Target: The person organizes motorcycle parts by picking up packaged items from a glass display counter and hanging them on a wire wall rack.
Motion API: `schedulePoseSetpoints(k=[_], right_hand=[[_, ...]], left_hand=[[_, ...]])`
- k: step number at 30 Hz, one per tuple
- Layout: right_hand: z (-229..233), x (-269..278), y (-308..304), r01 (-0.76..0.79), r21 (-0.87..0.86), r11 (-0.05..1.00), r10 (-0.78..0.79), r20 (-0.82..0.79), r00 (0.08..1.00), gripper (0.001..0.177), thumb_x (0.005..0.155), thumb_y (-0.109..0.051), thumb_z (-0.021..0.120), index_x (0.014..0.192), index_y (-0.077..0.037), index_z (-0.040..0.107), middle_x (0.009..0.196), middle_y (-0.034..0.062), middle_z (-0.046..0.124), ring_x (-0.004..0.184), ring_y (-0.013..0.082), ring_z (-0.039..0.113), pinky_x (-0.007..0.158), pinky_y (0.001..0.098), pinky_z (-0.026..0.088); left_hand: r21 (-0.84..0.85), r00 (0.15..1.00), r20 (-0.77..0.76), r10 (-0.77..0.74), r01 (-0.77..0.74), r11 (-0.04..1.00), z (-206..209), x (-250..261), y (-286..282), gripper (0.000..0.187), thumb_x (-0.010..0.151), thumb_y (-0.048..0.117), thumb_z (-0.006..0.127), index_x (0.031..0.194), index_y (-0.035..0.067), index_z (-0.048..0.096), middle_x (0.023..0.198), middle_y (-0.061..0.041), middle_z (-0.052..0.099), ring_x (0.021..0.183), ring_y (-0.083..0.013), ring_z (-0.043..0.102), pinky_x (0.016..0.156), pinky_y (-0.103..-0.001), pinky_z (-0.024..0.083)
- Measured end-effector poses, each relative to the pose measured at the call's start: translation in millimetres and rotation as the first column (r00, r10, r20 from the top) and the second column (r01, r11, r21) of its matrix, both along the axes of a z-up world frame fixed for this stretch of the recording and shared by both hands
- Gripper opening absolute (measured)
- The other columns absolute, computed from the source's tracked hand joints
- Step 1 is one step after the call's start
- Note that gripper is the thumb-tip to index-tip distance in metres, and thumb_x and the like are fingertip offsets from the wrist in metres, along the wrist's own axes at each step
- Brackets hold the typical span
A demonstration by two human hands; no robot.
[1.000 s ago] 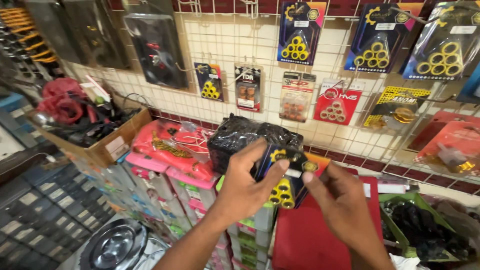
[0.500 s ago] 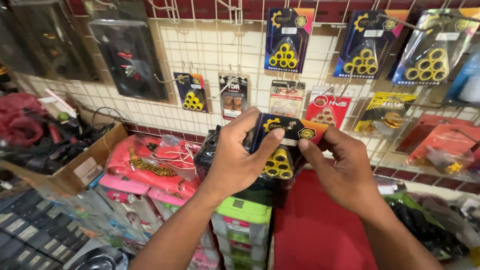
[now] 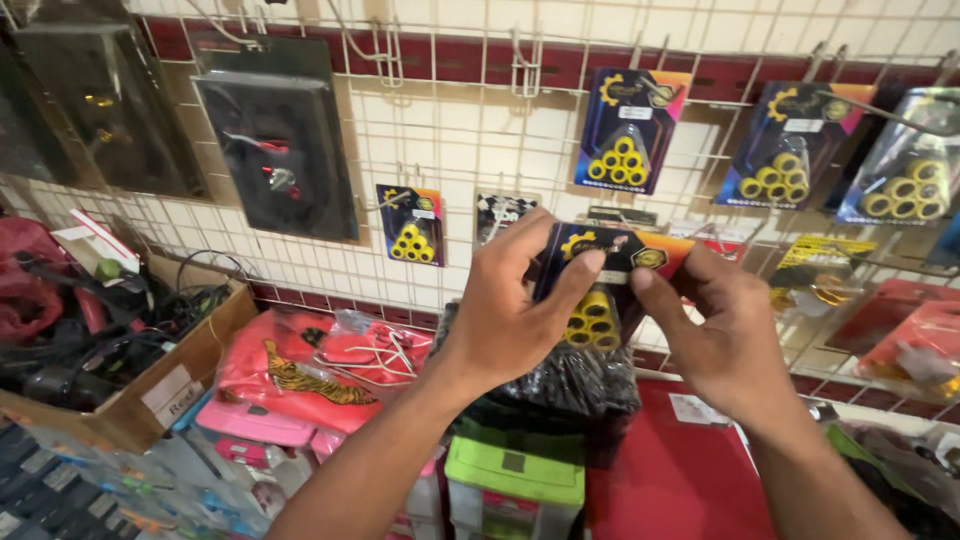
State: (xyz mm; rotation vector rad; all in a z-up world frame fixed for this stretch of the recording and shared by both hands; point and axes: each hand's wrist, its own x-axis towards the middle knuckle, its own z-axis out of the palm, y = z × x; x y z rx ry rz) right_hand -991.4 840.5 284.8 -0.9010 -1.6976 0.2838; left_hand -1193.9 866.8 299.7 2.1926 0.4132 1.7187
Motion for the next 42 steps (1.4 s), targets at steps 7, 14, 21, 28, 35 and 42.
schedulePoseSetpoints(k=[7,14,21,28,35,42], right_hand=[[29.7,-19.1,17.5,0.112,0.128,0.985,-0.12,0.054,0.991,0.023,0.103,-0.007,0.065,0.122,0.006,0.067,0.088,0.0074,0.072,0.077,0.0104,0.065,0.067,0.027,0.055],[72.2,-22.5,19.2,0.125,0.265,0.956,-0.134,0.015,0.991,0.024,0.105,-0.006,0.061,0.127,0.003,0.065,0.096,0.0066,0.071,0.083,0.0103,0.071,0.075,0.0259,0.061],[90.7,-1.4,39.2,0.054,0.275,0.96,-0.034,-0.077,0.996,0.013,0.112,-0.002,0.061,0.123,0.005,0.066,0.102,0.0077,0.072,0.087,0.011,0.068,0.077,0.0276,0.058],[76.8,13.4,63.9,-0.037,0.113,0.993,0.059,-0.193,0.979,0.014,0.108,-0.005,0.059,0.117,0.003,0.067,0.096,0.0053,0.072,0.082,0.0091,0.067,0.073,0.0271,0.058],[69.5,21.4,65.0,-0.046,0.153,0.987,0.088,-0.275,0.957,0.017,0.111,-0.01,0.058,0.118,0.001,0.068,0.102,0.0005,0.071,0.091,0.0046,0.063,0.081,0.0236,0.053],[60.0,21.0,74.5,0.002,0.189,0.982,0.061,-0.326,0.943,0.016,0.113,-0.011,0.058,0.116,0.001,0.068,0.093,-0.0001,0.065,0.079,0.0047,0.054,0.07,0.0235,0.045]], left_hand=[[-0.002,0.998,0.039,-0.043,0.043,0.999,23.2,-15.8,18.8,0.028,0.106,0.025,0.063,0.109,-0.002,0.068,0.1,-0.009,0.065,0.09,-0.0151,0.067,0.079,-0.03,0.056],[-0.044,0.996,0.06,-0.067,0.07,0.997,61.6,4.8,41.0,0.028,0.101,0.028,0.063,0.114,0.003,0.067,0.103,-0.005,0.065,0.086,-0.0116,0.07,0.073,-0.027,0.059],[0.197,0.991,0.129,0.024,-0.05,0.979,83.1,32.6,73.9,0.023,0.103,0.02,0.069,0.108,-0.002,0.067,0.096,-0.012,0.068,0.082,-0.0185,0.068,0.077,-0.035,0.055],[0.001,0.989,0.112,-0.094,0.095,0.995,71.6,49.8,96.8,0.02,0.097,0.017,0.068,0.107,0.001,0.071,0.083,-0.007,0.074,0.071,-0.0114,0.066,0.063,-0.031,0.055],[-0.014,0.981,0.126,-0.144,0.147,0.989,68.3,60.3,99.9,0.021,0.097,0.018,0.069,0.106,-0.001,0.071,0.085,-0.005,0.075,0.075,-0.0092,0.069,0.068,-0.029,0.059],[0.047,0.978,0.142,-0.154,0.149,0.988,73.2,66.8,97.6,0.027,0.096,0.024,0.074,0.106,-0.001,0.073,0.101,-0.008,0.065,0.085,-0.0119,0.068,0.073,-0.029,0.06]])
